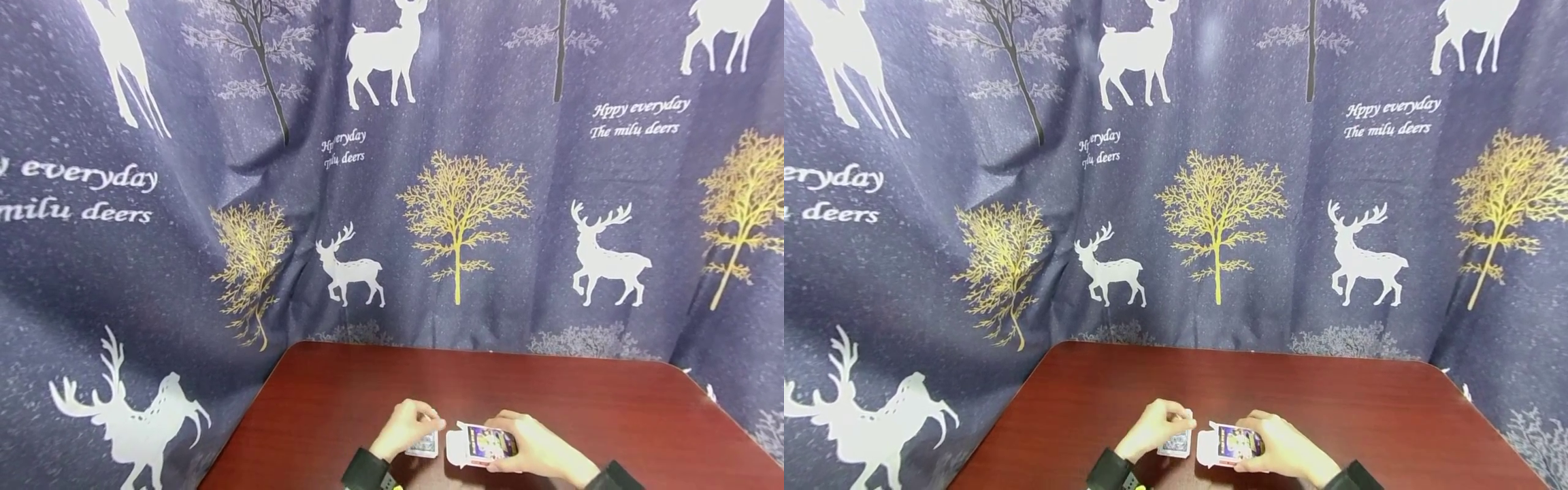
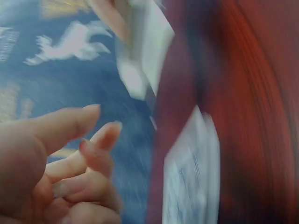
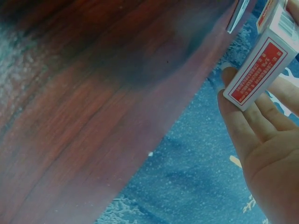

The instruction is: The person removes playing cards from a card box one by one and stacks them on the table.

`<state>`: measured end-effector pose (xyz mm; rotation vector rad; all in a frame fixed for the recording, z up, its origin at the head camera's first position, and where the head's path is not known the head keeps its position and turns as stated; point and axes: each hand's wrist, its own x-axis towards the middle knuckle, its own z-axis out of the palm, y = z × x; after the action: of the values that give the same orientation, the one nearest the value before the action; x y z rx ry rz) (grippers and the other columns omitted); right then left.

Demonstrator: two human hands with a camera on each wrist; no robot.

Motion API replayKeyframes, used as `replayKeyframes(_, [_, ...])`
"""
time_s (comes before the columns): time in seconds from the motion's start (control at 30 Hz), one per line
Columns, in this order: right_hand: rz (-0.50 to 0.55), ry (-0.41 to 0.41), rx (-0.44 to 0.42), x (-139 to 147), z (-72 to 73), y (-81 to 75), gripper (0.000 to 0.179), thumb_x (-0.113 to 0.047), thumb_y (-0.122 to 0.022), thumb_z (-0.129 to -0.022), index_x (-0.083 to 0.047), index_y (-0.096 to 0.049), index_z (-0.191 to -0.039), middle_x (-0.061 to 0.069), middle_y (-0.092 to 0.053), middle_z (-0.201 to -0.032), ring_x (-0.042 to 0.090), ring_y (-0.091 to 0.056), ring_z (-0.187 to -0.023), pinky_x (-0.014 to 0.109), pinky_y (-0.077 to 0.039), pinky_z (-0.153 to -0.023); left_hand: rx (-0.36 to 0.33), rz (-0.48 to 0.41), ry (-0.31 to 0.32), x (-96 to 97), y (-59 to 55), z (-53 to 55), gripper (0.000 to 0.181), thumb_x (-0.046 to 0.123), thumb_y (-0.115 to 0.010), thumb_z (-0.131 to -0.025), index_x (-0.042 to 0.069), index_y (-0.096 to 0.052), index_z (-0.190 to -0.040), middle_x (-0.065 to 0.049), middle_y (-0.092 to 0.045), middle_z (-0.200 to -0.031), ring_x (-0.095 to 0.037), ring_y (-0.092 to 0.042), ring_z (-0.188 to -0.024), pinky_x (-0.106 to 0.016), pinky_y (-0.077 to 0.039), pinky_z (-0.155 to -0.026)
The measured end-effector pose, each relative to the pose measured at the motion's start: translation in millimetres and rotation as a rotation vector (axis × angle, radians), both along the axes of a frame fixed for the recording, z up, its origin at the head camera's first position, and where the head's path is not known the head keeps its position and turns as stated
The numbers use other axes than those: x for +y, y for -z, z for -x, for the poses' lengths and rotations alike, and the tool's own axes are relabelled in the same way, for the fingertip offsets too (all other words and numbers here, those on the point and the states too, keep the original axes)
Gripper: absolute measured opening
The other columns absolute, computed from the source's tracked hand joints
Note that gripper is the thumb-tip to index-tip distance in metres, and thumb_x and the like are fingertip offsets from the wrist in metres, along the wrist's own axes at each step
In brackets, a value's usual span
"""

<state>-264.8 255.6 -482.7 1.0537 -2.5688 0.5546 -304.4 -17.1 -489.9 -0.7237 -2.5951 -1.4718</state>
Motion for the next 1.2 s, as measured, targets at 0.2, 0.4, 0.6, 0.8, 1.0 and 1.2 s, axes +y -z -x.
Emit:
replayKeyframes(0.2, [0.014, -0.020, 0.044, -6, -0.2, -3.9, 0.050, -0.051, -0.078, -0.074, -0.017, -0.068, -0.109, -0.011, -0.061, -0.097, -0.004, -0.052, -0.083, 0.017, -0.045, -0.066, -0.123, -0.084, 0.098, 21.6, -4.6, -26.3, 0.009, 0.006, -0.067, -0.071, -0.001, -0.073, -0.073, 0.009, -0.057, -0.061, 0.002, -0.042, -0.051, -0.015, -0.034, -0.049])
replayKeyframes(0.4, [0.002, -0.011, 0.059, -7, -1.6, -12.5, 0.050, -0.053, -0.077, -0.074, -0.019, -0.068, -0.110, -0.011, -0.062, -0.099, -0.004, -0.052, -0.084, 0.018, -0.046, -0.067, -0.151, -0.089, 0.030, 32.4, -2.5, -31.8, 0.010, 0.009, -0.068, -0.072, 0.000, -0.070, -0.069, 0.010, -0.050, -0.058, -0.001, -0.038, -0.050, -0.018, -0.031, -0.050])
replayKeyframes(0.6, [-0.004, -0.019, 0.109, -6, -6.9, -13.1, 0.052, -0.052, -0.078, -0.073, -0.016, -0.068, -0.109, -0.009, -0.063, -0.100, -0.002, -0.055, -0.085, 0.019, -0.047, -0.068, -0.170, -0.109, 0.011, 34.9, 2.2, -35.8, 0.010, 0.012, -0.067, -0.074, 0.002, -0.070, -0.072, 0.012, -0.042, -0.056, -0.002, -0.033, -0.048, -0.018, -0.027, -0.047])
replayKeyframes(0.8, [0.012, -0.043, 0.117, -6, -8.7, -10.0, 0.050, -0.052, -0.077, -0.074, -0.018, -0.067, -0.108, -0.011, -0.063, -0.099, -0.003, -0.055, -0.085, 0.018, -0.046, -0.068, -0.195, -0.122, 0.015, 34.8, 3.5, -39.3, 0.013, 0.009, -0.066, -0.071, -0.003, -0.065, -0.065, 0.013, -0.040, -0.054, -0.002, -0.031, -0.049, -0.018, -0.025, -0.049])
replayKeyframes(1.0, [0.038, -0.057, 0.076, -7, -10.4, -11.1, 0.047, -0.049, -0.077, -0.075, -0.018, -0.067, -0.109, -0.011, -0.063, -0.099, -0.003, -0.054, -0.085, 0.018, -0.046, -0.068, -0.210, -0.165, 0.062, 32.2, 3.8, -37.7, 0.017, 0.007, -0.067, -0.073, -0.008, -0.065, -0.066, 0.011, -0.042, -0.053, 0.000, -0.033, -0.049, -0.016, -0.026, -0.050])
replayKeyframes(1.2, [0.043, -0.060, 0.088, -6, -10.0, -10.3, 0.047, -0.048, -0.078, -0.074, -0.018, -0.068, -0.109, -0.011, -0.063, -0.099, -0.003, -0.054, -0.085, 0.017, -0.045, -0.068, -0.232, -0.178, 0.076, 26.7, 5.3, -34.4, 0.015, 0.006, -0.064, -0.072, -0.009, -0.065, -0.069, 0.012, -0.043, -0.056, 0.000, -0.037, -0.052, -0.016, -0.028, -0.050])
